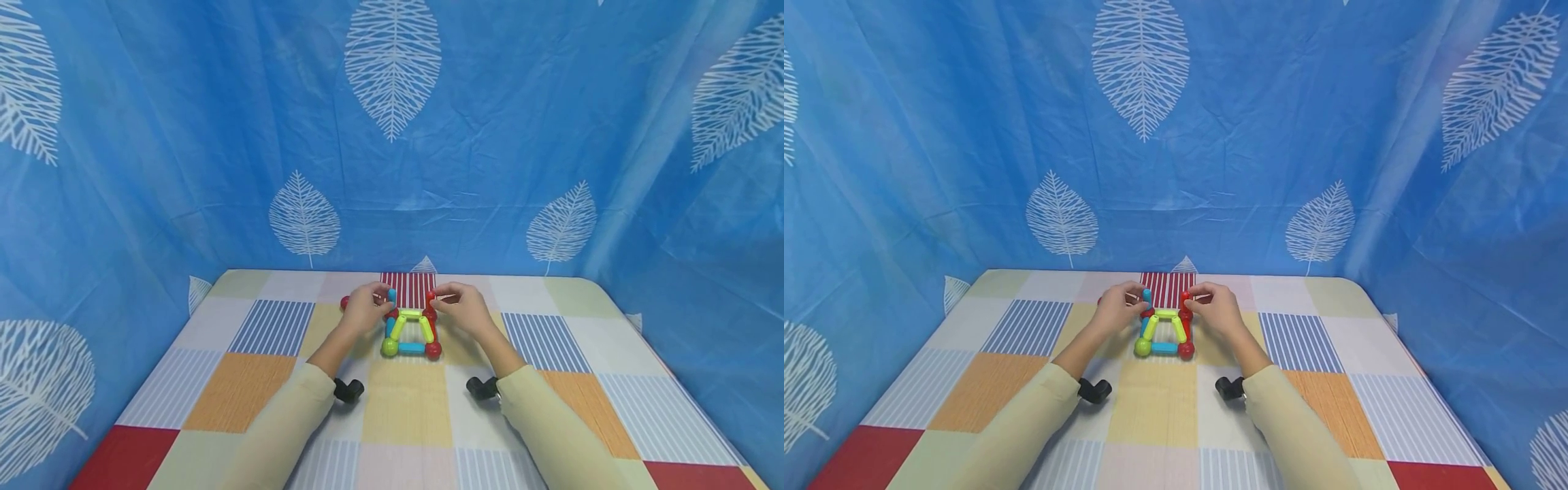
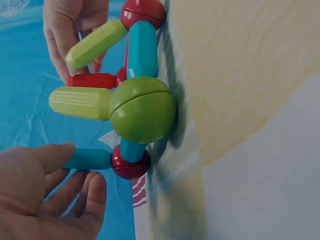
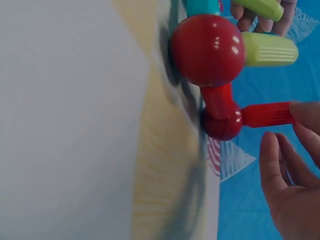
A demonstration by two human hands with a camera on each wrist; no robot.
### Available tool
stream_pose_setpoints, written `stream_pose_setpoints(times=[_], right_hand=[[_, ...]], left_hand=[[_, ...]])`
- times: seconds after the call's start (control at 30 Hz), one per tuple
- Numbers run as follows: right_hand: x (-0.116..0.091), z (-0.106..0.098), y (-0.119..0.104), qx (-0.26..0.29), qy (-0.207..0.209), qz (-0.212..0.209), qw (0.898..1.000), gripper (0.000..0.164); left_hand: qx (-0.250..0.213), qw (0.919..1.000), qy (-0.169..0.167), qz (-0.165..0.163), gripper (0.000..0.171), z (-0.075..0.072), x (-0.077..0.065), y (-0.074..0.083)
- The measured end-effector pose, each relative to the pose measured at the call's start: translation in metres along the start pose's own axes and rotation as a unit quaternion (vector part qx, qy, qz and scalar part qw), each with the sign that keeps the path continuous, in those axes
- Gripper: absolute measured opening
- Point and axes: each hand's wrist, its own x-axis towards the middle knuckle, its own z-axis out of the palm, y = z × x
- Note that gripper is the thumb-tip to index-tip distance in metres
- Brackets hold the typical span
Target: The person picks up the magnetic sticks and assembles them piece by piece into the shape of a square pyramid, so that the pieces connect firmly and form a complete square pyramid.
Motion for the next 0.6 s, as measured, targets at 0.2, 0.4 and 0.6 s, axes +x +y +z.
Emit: stream_pose_setpoints(times=[0.2,0.4,0.6], right_hand=[[0.0023,0.0032,0.0082,0.005,-0.031,-0.011,0.999,0.026],[0.0001,0.0048,0.0097,0.031,-0.069,-0.032,0.997,0.030],[-0.0016,0.0069,0.0113,0.047,-0.084,-0.049,0.994,0.027]], left_hand=[[-0.007,0.9997,-0.019,-0.009,0.020,0.0071,0.0031,0.0008],[-0.019,0.9992,-0.031,-0.013,0.015,0.0079,0.0010,0.0001],[-0.017,0.9986,-0.050,0.006,0.016,0.0081,0.0006,-0.0020]])
